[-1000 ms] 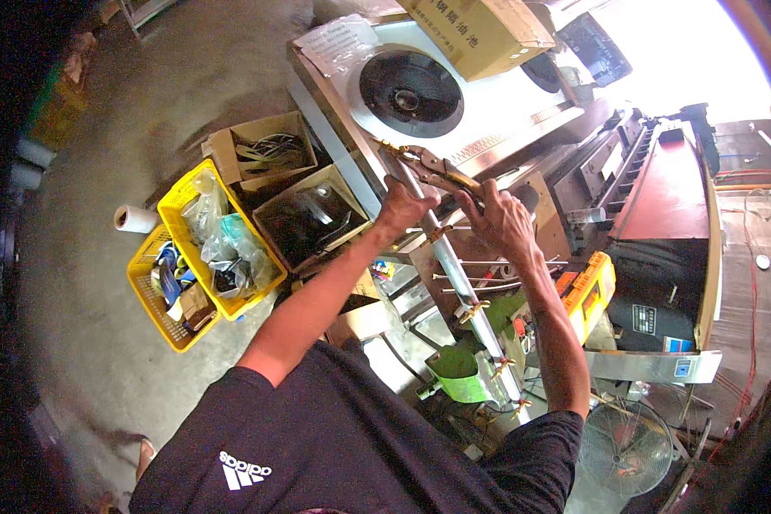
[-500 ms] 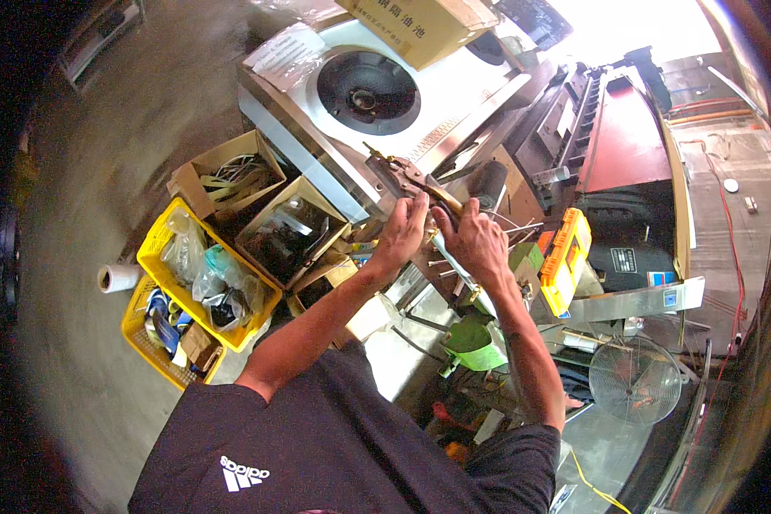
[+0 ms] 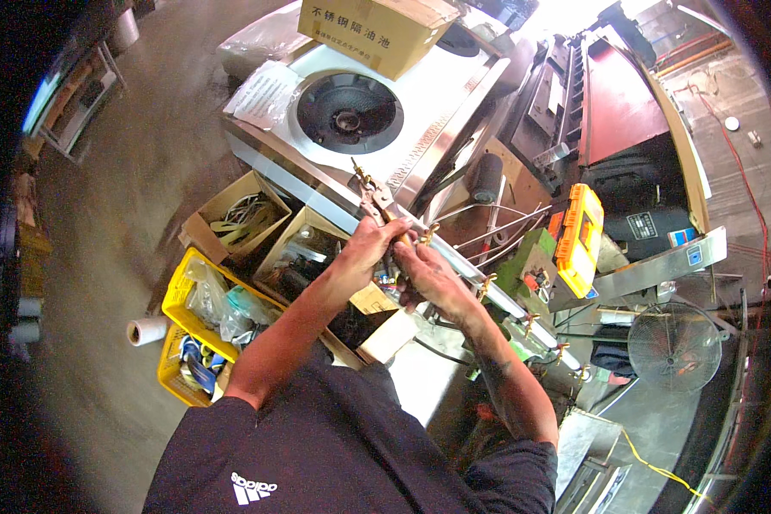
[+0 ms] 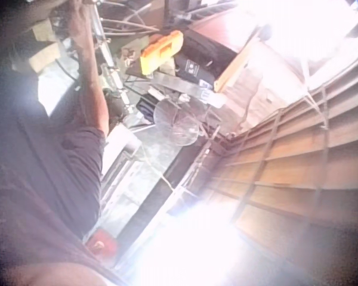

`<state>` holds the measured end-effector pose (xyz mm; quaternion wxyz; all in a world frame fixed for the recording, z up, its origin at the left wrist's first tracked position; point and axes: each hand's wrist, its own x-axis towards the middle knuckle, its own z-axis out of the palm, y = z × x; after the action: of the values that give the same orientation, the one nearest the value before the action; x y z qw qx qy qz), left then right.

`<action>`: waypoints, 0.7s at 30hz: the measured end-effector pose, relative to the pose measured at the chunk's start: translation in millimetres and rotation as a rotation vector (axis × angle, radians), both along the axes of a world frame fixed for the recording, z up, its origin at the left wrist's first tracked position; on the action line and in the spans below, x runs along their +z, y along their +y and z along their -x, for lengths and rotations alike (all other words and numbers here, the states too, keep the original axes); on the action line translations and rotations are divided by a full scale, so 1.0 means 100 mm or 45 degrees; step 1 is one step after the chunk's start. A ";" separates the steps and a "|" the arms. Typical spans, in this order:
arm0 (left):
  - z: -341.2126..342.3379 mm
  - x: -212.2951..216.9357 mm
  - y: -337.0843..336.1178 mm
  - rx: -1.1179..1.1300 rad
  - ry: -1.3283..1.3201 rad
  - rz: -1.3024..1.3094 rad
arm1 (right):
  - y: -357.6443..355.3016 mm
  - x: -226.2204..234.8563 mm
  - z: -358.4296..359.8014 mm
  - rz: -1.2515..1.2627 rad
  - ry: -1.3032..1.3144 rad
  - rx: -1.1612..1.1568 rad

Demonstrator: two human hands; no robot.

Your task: The person uses pliers to tighten brass fittings onto a metal pipe. They apply a red sealant to a small brass component and attach it to the pipe, then continue tightening multiple fittings along the pipe.

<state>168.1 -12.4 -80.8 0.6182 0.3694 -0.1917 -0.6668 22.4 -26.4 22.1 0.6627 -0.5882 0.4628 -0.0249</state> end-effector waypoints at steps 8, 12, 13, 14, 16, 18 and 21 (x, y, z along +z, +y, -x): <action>-0.81 0.39 0.21 -0.512 -0.337 -0.261 | 0.45 -0.12 -0.49 -0.570 -0.337 -0.236; -1.04 0.53 0.13 -0.721 -0.839 -0.275 | 0.63 -0.28 -0.77 -0.702 -0.464 -0.318; -1.03 0.67 0.10 -0.789 -1.040 -0.293 | 0.69 -0.26 -0.82 -0.657 -0.468 -0.386; -1.02 0.83 0.12 -0.951 -1.002 -0.424 | 0.70 -0.32 -0.85 -0.682 -0.507 -0.424; -0.97 0.71 0.18 -0.858 -1.086 -0.476 | 0.69 -0.34 -0.85 -0.718 -0.549 -0.392; -0.93 0.71 0.16 -0.879 -1.218 -0.488 | 0.63 -0.28 -0.79 -0.666 -0.586 -0.236; -0.78 0.89 0.20 -0.654 -1.742 -0.452 | 0.68 -0.30 -0.49 -0.225 -0.403 -0.120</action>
<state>245.8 8.0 8.0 0.1173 0.7390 -0.5028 -0.4328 71.8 41.6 -7.9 0.7746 -0.4940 0.3801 -0.1076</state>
